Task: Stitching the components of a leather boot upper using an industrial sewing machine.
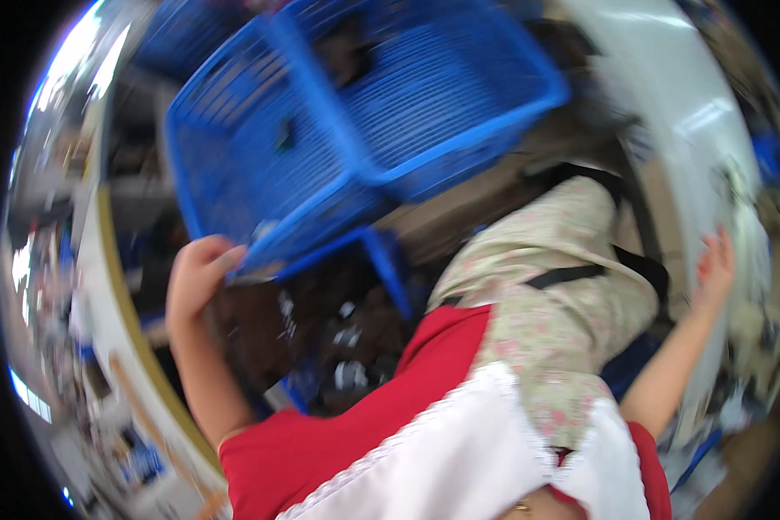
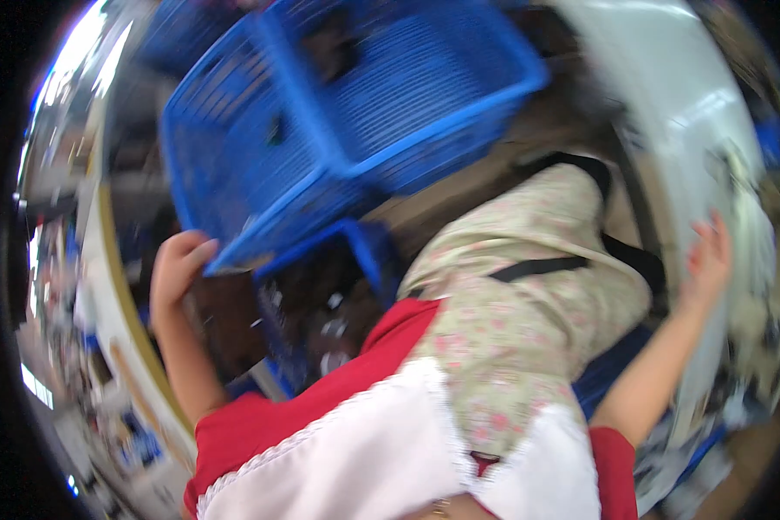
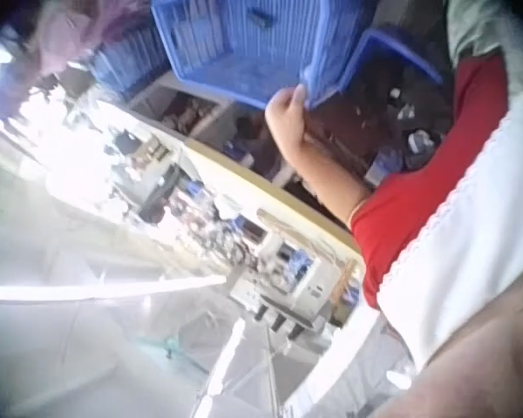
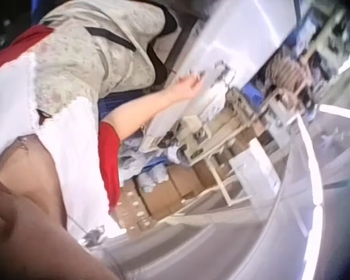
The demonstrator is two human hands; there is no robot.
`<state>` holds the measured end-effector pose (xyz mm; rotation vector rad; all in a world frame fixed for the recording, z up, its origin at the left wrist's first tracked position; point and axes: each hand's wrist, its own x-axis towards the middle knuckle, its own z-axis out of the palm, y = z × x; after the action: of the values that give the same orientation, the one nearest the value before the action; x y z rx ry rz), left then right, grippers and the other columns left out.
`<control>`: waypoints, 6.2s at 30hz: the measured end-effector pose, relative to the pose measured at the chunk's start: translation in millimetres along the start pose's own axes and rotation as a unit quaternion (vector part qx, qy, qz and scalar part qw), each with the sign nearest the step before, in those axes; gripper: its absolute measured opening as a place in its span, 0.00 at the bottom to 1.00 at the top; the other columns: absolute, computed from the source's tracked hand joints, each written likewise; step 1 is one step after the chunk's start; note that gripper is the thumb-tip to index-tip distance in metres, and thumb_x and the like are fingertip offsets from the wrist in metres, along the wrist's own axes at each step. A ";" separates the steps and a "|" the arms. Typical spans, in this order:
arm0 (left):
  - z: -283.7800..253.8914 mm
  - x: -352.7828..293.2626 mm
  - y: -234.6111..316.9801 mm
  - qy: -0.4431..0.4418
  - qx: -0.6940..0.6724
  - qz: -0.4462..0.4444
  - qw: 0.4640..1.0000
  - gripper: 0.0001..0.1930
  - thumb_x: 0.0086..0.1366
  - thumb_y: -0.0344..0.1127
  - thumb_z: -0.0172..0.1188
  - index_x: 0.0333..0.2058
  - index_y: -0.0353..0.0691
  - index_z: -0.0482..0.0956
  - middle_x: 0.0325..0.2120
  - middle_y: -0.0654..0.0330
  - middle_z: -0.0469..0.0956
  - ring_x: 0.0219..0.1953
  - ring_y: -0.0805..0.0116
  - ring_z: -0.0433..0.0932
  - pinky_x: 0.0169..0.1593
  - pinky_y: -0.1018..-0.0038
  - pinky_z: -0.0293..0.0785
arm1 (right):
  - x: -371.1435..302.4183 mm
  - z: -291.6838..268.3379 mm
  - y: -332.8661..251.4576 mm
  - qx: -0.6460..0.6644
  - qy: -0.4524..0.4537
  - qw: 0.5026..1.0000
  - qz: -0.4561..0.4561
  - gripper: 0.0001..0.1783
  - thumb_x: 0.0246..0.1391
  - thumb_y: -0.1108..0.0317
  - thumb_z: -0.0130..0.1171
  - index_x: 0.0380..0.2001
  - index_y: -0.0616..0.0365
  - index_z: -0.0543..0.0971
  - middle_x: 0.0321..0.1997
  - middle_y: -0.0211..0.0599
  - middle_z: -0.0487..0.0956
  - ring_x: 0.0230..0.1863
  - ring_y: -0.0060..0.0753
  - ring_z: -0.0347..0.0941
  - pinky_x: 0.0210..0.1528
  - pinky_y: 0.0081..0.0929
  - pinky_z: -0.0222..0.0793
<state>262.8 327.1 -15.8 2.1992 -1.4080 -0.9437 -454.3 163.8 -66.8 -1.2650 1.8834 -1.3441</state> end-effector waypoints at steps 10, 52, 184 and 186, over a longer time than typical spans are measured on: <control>103.1 131.8 283.7 -0.146 -0.529 0.411 0.728 0.22 0.75 0.48 0.46 0.21 0.48 0.59 0.09 0.71 0.53 0.14 0.79 0.47 0.30 0.76 0.55 | -116.0 -112.8 33.2 -0.017 0.199 0.979 -0.030 0.19 0.56 0.78 0.50 0.51 0.59 0.77 0.37 0.36 0.81 0.34 0.25 0.76 0.39 0.23 0.72; 377.2 28.7 509.8 -0.418 -0.030 0.627 0.657 0.17 0.65 0.45 0.62 0.25 0.37 0.77 0.19 0.53 0.74 0.23 0.62 0.73 0.31 0.66 0.70 | -88.3 9.5 -11.1 0.512 -0.385 0.762 0.095 0.27 0.64 0.59 0.52 0.64 0.54 0.65 0.61 0.40 0.72 0.60 0.34 0.71 0.65 0.31 0.65; 387.4 84.8 470.1 -0.438 -0.454 0.420 0.652 0.24 0.51 0.09 0.45 0.40 0.33 0.84 0.49 0.45 0.79 0.55 0.54 0.76 0.61 0.64 0.71 | -122.2 -94.6 -13.9 0.254 0.230 0.934 -0.102 0.32 0.54 0.74 0.62 0.63 0.59 0.68 0.45 0.47 0.81 0.27 0.16 0.70 0.31 0.16 0.70; 381.4 91.1 464.0 -0.457 -0.495 0.373 0.638 0.23 0.53 0.09 0.46 0.43 0.34 0.83 0.52 0.44 0.77 0.58 0.53 0.74 0.63 0.61 0.68 | -117.4 -82.3 -24.0 0.242 0.236 0.933 -0.123 0.41 0.44 0.80 0.70 0.63 0.59 0.67 0.46 0.44 0.81 0.33 0.15 0.70 0.35 0.15 0.71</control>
<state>-283.5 61.9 -32.0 0.1733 -1.3314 -1.8941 -458.9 303.3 -26.2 -0.9979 1.5400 -2.2425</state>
